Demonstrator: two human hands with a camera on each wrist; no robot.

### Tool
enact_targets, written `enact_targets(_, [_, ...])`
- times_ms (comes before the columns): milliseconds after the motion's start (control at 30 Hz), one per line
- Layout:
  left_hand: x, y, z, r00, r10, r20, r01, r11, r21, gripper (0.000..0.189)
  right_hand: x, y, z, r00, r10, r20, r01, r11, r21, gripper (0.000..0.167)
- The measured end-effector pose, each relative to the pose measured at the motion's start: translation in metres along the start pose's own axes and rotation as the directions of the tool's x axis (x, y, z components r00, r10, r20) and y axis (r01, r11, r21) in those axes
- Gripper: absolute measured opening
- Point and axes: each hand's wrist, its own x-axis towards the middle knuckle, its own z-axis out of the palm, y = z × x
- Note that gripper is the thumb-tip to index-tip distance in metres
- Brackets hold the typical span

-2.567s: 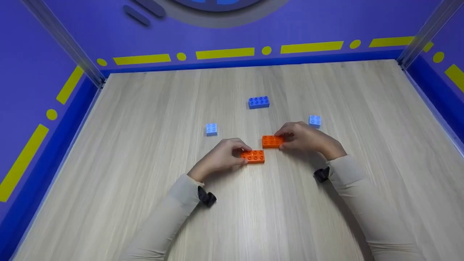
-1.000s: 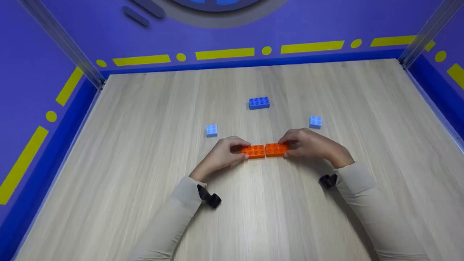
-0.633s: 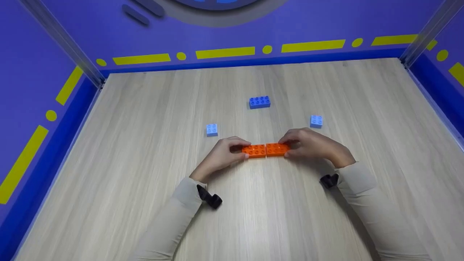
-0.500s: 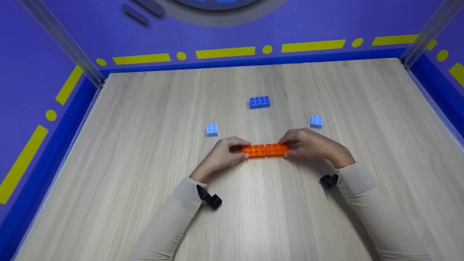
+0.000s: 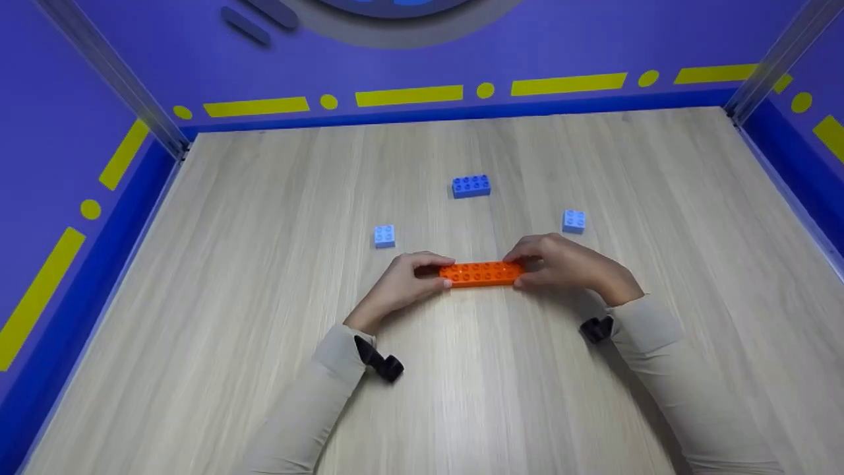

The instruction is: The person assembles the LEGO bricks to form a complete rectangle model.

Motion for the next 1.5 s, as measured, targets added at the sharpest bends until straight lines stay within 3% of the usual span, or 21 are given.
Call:
enact_targets(167, [0.0,-0.002,-0.001,1.0,-0.02,0.008,0.02,1.0,-0.008,0.039,0.0,0.0,0.001,1.0,0.009,0.004,-0.009,1.0,0.021,0.033])
enact_targets(833, [0.0,-0.001,-0.002,1.0,0.001,0.017,-0.001,1.0,-0.011,0.04,0.004,-0.005,-0.004,0.996,0.077,0.041,-0.078,0.996,0.036,0.039])
enact_targets(1067, [-0.001,-0.001,-0.001,1.0,-0.004,0.013,0.004,1.0,-0.017,0.038,0.009,-0.007,-0.008,0.998,0.05,0.031,-0.051,0.998,0.031,0.035])
enact_targets(1500, [-0.001,0.0,-0.001,1.0,-0.004,0.011,0.004,1.0,-0.019,0.04,0.03,-0.011,-0.026,0.995,0.092,-0.036,-0.092,0.996,0.014,0.034])
